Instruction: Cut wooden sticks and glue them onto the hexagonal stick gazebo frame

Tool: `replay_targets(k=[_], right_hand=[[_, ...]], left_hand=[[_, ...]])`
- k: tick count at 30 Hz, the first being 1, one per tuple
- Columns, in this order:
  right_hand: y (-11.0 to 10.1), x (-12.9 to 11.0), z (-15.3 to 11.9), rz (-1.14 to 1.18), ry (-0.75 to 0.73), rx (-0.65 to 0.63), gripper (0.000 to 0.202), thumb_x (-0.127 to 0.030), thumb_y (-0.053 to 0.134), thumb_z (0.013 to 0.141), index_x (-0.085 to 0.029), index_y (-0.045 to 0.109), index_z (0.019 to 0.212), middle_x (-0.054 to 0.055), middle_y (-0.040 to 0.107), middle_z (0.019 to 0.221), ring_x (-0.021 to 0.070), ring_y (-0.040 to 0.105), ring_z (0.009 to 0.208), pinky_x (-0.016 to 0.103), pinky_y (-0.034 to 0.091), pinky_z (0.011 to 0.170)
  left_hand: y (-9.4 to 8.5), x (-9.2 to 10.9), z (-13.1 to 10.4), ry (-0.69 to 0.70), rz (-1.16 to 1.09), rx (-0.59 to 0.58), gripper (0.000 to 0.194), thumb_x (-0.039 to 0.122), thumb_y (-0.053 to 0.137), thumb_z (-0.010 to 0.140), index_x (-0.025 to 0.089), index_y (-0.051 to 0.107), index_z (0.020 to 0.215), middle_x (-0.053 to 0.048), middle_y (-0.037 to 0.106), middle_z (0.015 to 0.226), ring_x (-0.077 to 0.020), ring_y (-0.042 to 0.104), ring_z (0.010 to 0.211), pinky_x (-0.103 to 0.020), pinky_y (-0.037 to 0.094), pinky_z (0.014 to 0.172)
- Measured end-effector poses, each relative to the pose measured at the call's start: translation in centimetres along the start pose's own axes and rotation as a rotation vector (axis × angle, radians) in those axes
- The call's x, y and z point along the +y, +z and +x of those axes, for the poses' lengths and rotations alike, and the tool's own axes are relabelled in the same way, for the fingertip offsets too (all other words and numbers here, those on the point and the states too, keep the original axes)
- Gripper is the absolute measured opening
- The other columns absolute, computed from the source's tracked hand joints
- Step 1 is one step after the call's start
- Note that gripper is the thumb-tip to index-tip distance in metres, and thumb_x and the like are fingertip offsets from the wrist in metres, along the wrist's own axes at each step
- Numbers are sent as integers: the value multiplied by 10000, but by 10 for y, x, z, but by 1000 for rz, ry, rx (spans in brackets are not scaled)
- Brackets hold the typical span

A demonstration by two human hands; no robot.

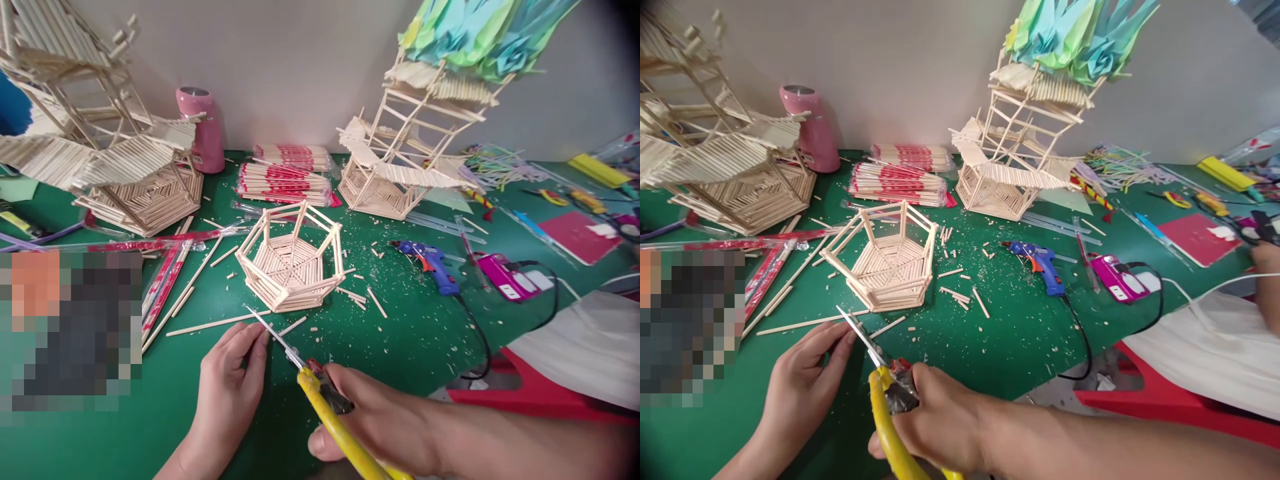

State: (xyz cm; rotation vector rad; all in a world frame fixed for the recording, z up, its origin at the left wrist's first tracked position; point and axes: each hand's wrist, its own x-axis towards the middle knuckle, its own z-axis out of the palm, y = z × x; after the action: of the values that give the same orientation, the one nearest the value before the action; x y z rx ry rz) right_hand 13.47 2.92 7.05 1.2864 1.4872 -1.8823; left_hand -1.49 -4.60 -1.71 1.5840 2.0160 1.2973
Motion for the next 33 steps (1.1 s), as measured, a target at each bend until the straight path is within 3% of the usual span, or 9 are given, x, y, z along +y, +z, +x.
replay_targets(k=[4,9,14,21,27,33], right_hand=[[-3,-4,-2,-15,50,-72,224,-203,578,657,-205,353,654,-86,338,571,74,320,549,204,280,494],[-2,-3,-1,-136,87,59,262,-253,642,638,-200,399,720,-89,397,615,82,370,571,219,320,522],[-3,7,5,-107,36,38,188,-192,566,668,-203,384,712,-100,377,568,71,341,535,210,314,489],[1,18,16,-48,-4,64,180,-117,500,615,-211,353,659,-101,344,540,63,304,514,203,279,450],[2,5,16,-36,124,110,194,-58,482,562,-206,370,618,-100,359,510,57,322,477,194,282,439],[2,6,20,86,174,48,208,-31,433,523,-209,339,574,-113,315,449,44,271,414,187,242,409]], left_hand=[[-3,-1,-1,-17,-37,-16,177,197,499,842,144,636,744,-43,647,678,-135,611,602,-184,471,517],[-6,-2,-2,-38,-79,-23,144,195,518,836,151,642,776,-36,652,711,-131,609,621,-181,475,543],[-5,-2,-1,-51,-101,-22,153,199,517,833,156,645,763,-30,645,701,-130,602,618,-179,472,540],[-2,-1,3,-126,-96,-63,197,219,488,843,165,644,735,-9,595,617,-139,604,611,-184,470,531],[2,0,5,-115,-46,-36,224,200,466,840,160,625,688,-34,633,650,-143,619,611,-188,474,539],[2,2,8,-102,-20,-13,241,187,446,834,156,621,670,-44,650,641,-142,630,593,-184,481,535]])
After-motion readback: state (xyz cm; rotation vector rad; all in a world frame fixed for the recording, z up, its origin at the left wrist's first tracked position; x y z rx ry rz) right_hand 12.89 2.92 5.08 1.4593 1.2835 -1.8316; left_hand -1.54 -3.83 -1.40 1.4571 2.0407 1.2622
